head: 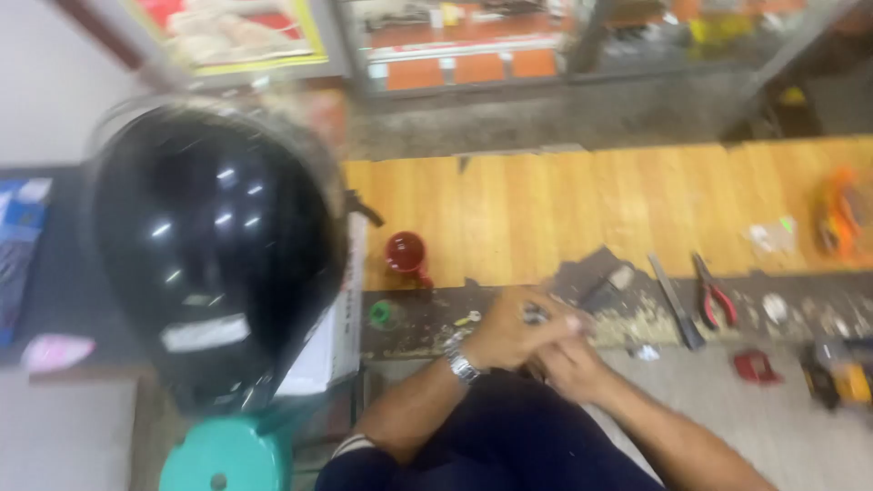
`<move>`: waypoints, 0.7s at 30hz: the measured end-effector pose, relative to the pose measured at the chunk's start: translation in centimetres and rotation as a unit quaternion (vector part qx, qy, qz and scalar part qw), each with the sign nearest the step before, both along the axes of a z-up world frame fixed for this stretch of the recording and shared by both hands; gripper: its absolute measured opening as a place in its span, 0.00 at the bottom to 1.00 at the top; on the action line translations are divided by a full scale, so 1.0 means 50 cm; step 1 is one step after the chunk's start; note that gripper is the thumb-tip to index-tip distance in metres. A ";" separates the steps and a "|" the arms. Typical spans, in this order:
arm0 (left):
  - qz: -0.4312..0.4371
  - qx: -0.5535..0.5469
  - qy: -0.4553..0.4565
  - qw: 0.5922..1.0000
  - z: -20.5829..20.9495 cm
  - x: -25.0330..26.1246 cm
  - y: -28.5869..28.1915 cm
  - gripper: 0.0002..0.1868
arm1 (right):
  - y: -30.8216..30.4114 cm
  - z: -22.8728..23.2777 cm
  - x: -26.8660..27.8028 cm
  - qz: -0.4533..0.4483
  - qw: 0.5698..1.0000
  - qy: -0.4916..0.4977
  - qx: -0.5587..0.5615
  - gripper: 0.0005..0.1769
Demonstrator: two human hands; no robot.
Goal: The person assembles a lock cylinder by inserting a key into a metal housing, then placing a spring and a small metal pin into the assembly. They use pliers to adjust the components and repeatedly insert and remove the key to test the fit.
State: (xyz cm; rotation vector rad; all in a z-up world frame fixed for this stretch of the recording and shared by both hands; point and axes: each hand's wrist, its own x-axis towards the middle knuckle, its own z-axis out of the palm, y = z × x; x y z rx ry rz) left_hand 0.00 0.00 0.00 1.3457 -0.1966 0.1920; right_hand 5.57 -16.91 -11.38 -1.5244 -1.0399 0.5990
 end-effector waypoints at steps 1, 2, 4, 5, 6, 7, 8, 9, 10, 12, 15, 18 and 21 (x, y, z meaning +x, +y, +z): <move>-0.027 -0.001 0.002 1.000 -0.019 0.010 0.000 0.11 | 0.020 0.036 -0.003 -0.027 1.000 0.002 -0.001 0.24; 0.003 0.017 0.032 0.999 -0.038 0.020 0.000 0.13 | 0.042 0.071 -0.004 -0.052 0.998 -0.022 -0.040 0.19; 0.017 0.035 0.062 0.997 -0.067 0.027 0.004 0.15 | 0.058 0.107 -0.004 -0.092 0.992 -0.041 -0.083 0.15; 0.044 0.041 0.106 0.993 -0.080 0.028 0.010 0.14 | 0.055 0.105 -0.005 -0.060 0.991 -0.003 -0.121 0.15; 0.070 0.047 0.149 0.985 -0.092 0.029 0.018 0.12 | 0.054 0.104 -0.006 -0.028 0.986 0.035 -0.158 0.21; 0.061 0.048 0.149 0.986 -0.111 0.024 0.025 0.12 | 0.051 0.135 0.002 -0.037 0.986 0.037 -0.158 0.21; 0.104 0.052 0.181 0.977 -0.128 0.019 0.033 0.13 | 0.049 0.167 0.009 -0.023 0.960 0.059 -0.271 0.30; 0.147 0.058 0.212 0.964 -0.145 0.017 0.043 0.15 | 0.048 0.200 0.020 -0.007 0.922 0.081 -0.379 0.44; 0.139 0.061 0.210 0.966 -0.172 0.010 0.053 0.15 | 0.009 0.153 0.034 -0.016 0.922 0.084 -0.377 0.44; 0.194 0.080 0.189 0.959 -0.228 -0.007 0.070 0.15 | -0.071 0.056 0.056 -0.124 0.909 0.062 -0.394 0.29; 0.240 0.105 0.158 0.952 -0.258 -0.029 0.078 0.17 | -0.174 -0.034 0.106 -0.264 0.860 0.061 -0.433 0.18; 0.257 0.073 0.206 0.941 -0.300 -0.046 0.073 0.21 | -0.322 -0.126 0.181 -0.434 0.787 0.027 -0.437 0.18; 0.265 -0.102 0.274 0.919 -0.366 -0.016 0.057 0.24 | -0.473 -0.247 0.309 -0.488 0.745 0.028 -0.454 0.19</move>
